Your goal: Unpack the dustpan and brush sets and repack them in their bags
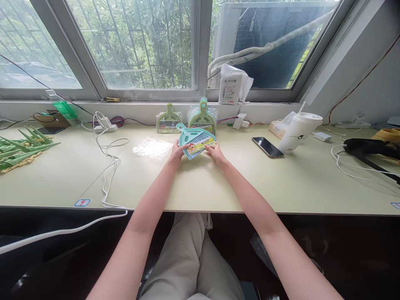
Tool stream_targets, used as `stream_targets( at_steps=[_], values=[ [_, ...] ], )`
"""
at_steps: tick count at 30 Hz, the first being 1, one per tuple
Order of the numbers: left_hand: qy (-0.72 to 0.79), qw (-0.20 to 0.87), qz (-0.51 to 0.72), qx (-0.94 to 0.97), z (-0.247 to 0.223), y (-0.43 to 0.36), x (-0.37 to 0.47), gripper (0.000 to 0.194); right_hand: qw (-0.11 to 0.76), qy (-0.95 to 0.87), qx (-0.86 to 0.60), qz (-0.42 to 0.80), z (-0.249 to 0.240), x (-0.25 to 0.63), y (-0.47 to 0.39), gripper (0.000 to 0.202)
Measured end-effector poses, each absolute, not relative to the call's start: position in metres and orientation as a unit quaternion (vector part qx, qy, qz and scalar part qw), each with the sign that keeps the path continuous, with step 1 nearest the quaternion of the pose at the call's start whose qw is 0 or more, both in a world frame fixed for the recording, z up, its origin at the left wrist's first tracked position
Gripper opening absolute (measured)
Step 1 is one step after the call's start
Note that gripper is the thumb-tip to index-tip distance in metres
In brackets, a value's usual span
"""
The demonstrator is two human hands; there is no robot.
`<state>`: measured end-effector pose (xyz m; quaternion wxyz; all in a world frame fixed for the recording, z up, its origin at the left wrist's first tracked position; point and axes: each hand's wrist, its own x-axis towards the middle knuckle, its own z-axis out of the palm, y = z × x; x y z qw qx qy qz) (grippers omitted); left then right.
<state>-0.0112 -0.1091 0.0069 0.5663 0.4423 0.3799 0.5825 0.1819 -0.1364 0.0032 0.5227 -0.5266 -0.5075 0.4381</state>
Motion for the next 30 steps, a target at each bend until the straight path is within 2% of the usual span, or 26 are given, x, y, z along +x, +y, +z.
stream_targets(
  at_steps=[3, 8, 30],
  values=[
    [0.386, 0.576, 0.572, 0.439, 0.0058, -0.1094, -0.01, 0.055, 0.538, -0.464, -0.415, 0.568, 0.0035, 0.1732, -0.1413, 0.033],
    [0.382, 0.585, 0.544, 0.464, 0.0045, -0.1096, -0.0076, 0.057, 0.584, -0.39, -0.407, 0.584, 0.0055, 0.1714, -0.1433, 0.02],
    [0.4, 0.582, 0.529, 0.471, 0.0054, -0.1109, -0.0058, 0.062, 0.581, -0.374, -0.41, 0.595, -0.0025, 0.1753, -0.1353, 0.028]
  ],
)
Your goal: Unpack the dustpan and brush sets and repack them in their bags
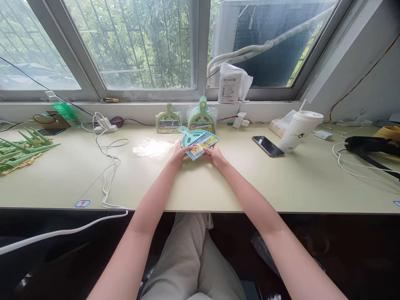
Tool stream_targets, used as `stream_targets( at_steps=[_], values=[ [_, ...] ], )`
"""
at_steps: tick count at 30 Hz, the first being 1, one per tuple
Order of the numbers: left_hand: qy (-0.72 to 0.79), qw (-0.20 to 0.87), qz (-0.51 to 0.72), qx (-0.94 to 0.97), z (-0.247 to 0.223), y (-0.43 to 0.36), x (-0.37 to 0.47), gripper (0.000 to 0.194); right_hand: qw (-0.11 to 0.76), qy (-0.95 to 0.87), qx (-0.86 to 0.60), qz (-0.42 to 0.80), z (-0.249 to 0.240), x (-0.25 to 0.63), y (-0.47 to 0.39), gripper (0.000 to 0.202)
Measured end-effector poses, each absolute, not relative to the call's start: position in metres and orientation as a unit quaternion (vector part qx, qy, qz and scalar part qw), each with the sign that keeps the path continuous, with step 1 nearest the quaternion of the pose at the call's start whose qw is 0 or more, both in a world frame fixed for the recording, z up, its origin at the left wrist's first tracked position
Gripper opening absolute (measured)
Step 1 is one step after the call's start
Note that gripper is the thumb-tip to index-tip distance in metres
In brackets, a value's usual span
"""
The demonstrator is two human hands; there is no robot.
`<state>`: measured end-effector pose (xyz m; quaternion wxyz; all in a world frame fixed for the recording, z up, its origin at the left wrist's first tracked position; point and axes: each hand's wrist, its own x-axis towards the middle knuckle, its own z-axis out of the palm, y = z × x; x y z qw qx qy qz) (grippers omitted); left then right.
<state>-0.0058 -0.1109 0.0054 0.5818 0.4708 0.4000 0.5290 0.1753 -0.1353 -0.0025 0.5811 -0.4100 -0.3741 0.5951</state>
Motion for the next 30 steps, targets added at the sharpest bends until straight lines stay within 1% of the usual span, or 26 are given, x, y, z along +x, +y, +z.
stream_targets(
  at_steps=[3, 8, 18, 21, 23, 25, 27, 30],
  values=[
    [0.403, 0.583, 0.525, 0.47, 0.008, -0.113, -0.005, 0.059, 0.581, -0.373, -0.413, 0.594, -0.001, 0.175, -0.136, 0.025],
    [0.411, 0.584, 0.521, 0.467, 0.01, -0.115, -0.005, 0.05, 0.587, -0.367, -0.412, 0.592, 0.001, 0.176, -0.137, 0.023],
    [0.419, 0.579, 0.515, 0.473, 0.007, -0.112, -0.007, 0.049, 0.586, -0.369, -0.412, 0.592, 0.0, 0.176, -0.137, 0.025],
    [0.444, 0.565, 0.505, 0.479, 0.007, -0.112, -0.004, 0.048, 0.588, -0.369, -0.412, 0.589, 0.001, 0.176, -0.138, 0.028],
    [0.471, 0.544, 0.497, 0.485, 0.008, -0.112, -0.002, 0.044, 0.587, -0.369, -0.416, 0.588, 0.001, 0.177, -0.138, 0.029],
    [0.506, 0.506, 0.502, 0.486, 0.01, -0.111, -0.002, 0.038, 0.587, -0.368, -0.423, 0.584, 0.001, 0.177, -0.138, 0.029],
    [0.566, 0.422, 0.515, 0.485, 0.013, -0.11, -0.009, 0.034, 0.587, -0.367, -0.429, 0.579, 0.001, 0.178, -0.138, 0.027],
    [0.685, 0.199, 0.494, 0.498, 0.017, -0.11, -0.027, 0.032, 0.591, -0.37, -0.43, 0.573, 0.0, 0.18, -0.138, 0.025]
  ],
)
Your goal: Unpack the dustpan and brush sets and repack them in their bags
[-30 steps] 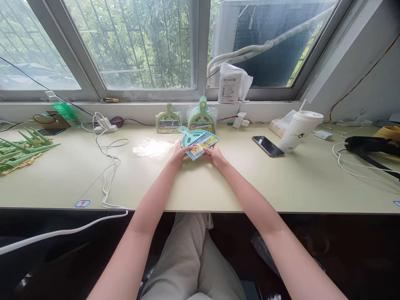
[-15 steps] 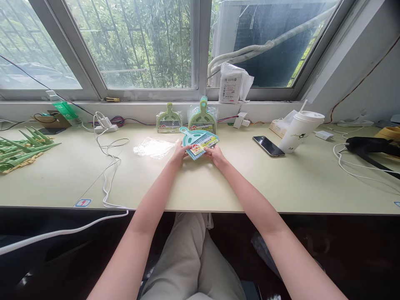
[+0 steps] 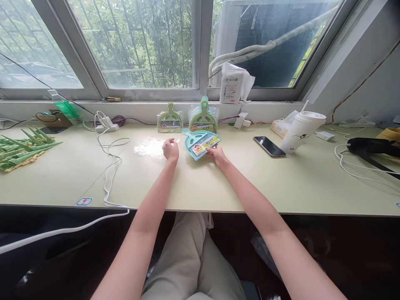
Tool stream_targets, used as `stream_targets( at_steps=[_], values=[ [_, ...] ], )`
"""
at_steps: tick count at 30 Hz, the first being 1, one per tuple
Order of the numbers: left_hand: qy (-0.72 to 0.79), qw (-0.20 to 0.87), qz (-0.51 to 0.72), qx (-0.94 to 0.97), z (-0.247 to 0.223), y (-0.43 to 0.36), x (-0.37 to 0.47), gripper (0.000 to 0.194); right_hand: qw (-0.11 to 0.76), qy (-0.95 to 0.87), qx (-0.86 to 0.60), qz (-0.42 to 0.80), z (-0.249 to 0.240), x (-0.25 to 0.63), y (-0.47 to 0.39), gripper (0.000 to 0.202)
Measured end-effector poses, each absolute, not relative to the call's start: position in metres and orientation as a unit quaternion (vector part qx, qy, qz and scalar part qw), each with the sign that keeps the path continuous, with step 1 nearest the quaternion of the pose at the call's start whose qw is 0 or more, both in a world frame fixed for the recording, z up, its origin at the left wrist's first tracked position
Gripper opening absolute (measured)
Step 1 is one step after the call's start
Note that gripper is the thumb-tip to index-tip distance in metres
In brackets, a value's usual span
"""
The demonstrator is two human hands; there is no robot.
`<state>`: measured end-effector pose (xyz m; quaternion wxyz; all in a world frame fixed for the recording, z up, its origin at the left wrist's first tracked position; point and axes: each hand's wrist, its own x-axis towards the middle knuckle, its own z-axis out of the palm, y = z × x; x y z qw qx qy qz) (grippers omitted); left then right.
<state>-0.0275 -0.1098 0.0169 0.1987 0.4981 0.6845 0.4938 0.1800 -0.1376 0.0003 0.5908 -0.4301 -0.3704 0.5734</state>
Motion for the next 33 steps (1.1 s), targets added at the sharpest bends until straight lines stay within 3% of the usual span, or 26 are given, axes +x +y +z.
stream_targets(
  at_steps=[3, 10, 13, 19, 23, 27, 33],
  values=[
    [0.753, 0.041, 0.403, 0.519, 0.016, -0.108, -0.046, 0.041, 0.593, -0.372, -0.431, 0.569, -0.001, 0.181, -0.137, 0.026],
    [0.76, 0.053, 0.207, 0.614, 0.003, -0.102, -0.05, 0.04, 0.594, -0.368, -0.431, 0.571, -0.003, 0.183, -0.135, 0.03],
    [0.731, 0.02, 0.199, 0.653, 0.002, -0.102, -0.047, 0.042, 0.596, -0.368, -0.43, 0.57, -0.004, 0.183, -0.135, 0.027],
    [0.683, -0.014, 0.27, 0.679, 0.004, -0.101, -0.046, 0.025, 0.594, -0.368, -0.429, 0.572, -0.003, 0.183, -0.135, 0.025],
    [0.655, -0.03, 0.334, 0.677, 0.008, -0.106, -0.045, 0.028, 0.589, -0.371, -0.439, 0.568, -0.001, 0.182, -0.137, 0.024],
    [0.681, -0.079, 0.304, 0.662, 0.013, -0.11, -0.044, 0.034, 0.59, -0.369, -0.44, 0.568, 0.002, 0.182, -0.14, 0.024],
    [0.705, 0.027, 0.253, 0.662, 0.009, -0.108, -0.036, 0.032, 0.589, -0.368, -0.443, 0.567, 0.004, 0.181, -0.142, 0.024]
  ],
)
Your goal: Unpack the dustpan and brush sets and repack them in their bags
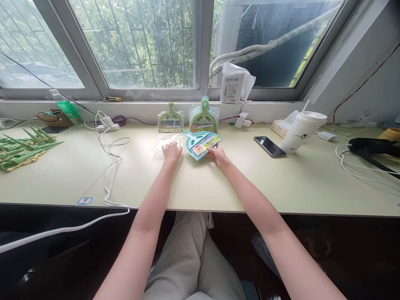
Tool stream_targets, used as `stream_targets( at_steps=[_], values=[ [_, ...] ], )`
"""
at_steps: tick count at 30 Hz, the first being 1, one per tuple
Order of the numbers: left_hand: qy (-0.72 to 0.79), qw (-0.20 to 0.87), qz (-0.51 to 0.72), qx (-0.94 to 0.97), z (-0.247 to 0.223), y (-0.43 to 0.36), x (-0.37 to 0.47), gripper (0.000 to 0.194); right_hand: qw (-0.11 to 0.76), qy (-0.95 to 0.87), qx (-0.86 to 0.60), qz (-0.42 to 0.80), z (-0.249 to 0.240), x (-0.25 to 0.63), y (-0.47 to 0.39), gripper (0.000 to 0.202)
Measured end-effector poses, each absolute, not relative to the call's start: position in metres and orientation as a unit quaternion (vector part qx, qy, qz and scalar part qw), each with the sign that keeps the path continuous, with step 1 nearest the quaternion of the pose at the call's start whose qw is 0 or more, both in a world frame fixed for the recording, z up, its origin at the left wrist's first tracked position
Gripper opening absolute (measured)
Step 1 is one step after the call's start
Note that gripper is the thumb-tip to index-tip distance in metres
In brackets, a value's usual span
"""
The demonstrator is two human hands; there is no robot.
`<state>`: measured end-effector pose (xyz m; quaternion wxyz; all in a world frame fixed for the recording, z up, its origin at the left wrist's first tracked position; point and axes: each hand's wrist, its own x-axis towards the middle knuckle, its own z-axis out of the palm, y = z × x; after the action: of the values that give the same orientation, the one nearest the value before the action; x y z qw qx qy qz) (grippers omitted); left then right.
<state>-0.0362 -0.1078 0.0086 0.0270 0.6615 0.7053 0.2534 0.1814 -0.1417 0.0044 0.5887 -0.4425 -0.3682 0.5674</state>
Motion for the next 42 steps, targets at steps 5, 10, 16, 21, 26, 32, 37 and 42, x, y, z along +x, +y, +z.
stream_targets(
  at_steps=[5, 10, 16, 21, 26, 32, 37, 42],
  values=[
    [0.692, 0.028, 0.191, 0.696, 0.008, -0.111, -0.032, 0.037, 0.59, -0.367, -0.441, 0.568, 0.004, 0.182, -0.141, 0.025],
    [0.695, 0.035, 0.169, 0.698, 0.01, -0.112, -0.036, 0.043, 0.589, -0.371, -0.437, 0.57, 0.002, 0.182, -0.139, 0.023],
    [0.681, 0.053, 0.179, 0.708, 0.005, -0.107, -0.041, 0.052, 0.589, -0.374, -0.429, 0.574, -0.001, 0.183, -0.137, 0.024],
    [0.671, 0.056, 0.211, 0.708, -0.002, -0.105, -0.041, 0.046, 0.581, -0.398, -0.411, 0.579, -0.001, 0.184, -0.137, 0.026],
    [0.676, 0.029, 0.162, 0.719, -0.003, -0.107, -0.039, 0.044, 0.556, -0.433, -0.392, 0.591, 0.001, 0.182, -0.14, 0.029],
    [0.675, -0.007, 0.104, 0.73, 0.001, -0.109, -0.038, 0.044, 0.521, -0.44, -0.4, 0.612, 0.001, 0.18, -0.139, 0.031],
    [0.672, 0.014, 0.138, 0.727, 0.002, -0.107, -0.037, 0.043, 0.535, -0.399, -0.424, 0.612, -0.004, 0.182, -0.132, 0.028],
    [0.665, 0.008, 0.143, 0.733, 0.002, -0.104, -0.038, 0.044, 0.541, -0.39, -0.432, 0.607, -0.006, 0.183, -0.13, 0.028]
  ],
)
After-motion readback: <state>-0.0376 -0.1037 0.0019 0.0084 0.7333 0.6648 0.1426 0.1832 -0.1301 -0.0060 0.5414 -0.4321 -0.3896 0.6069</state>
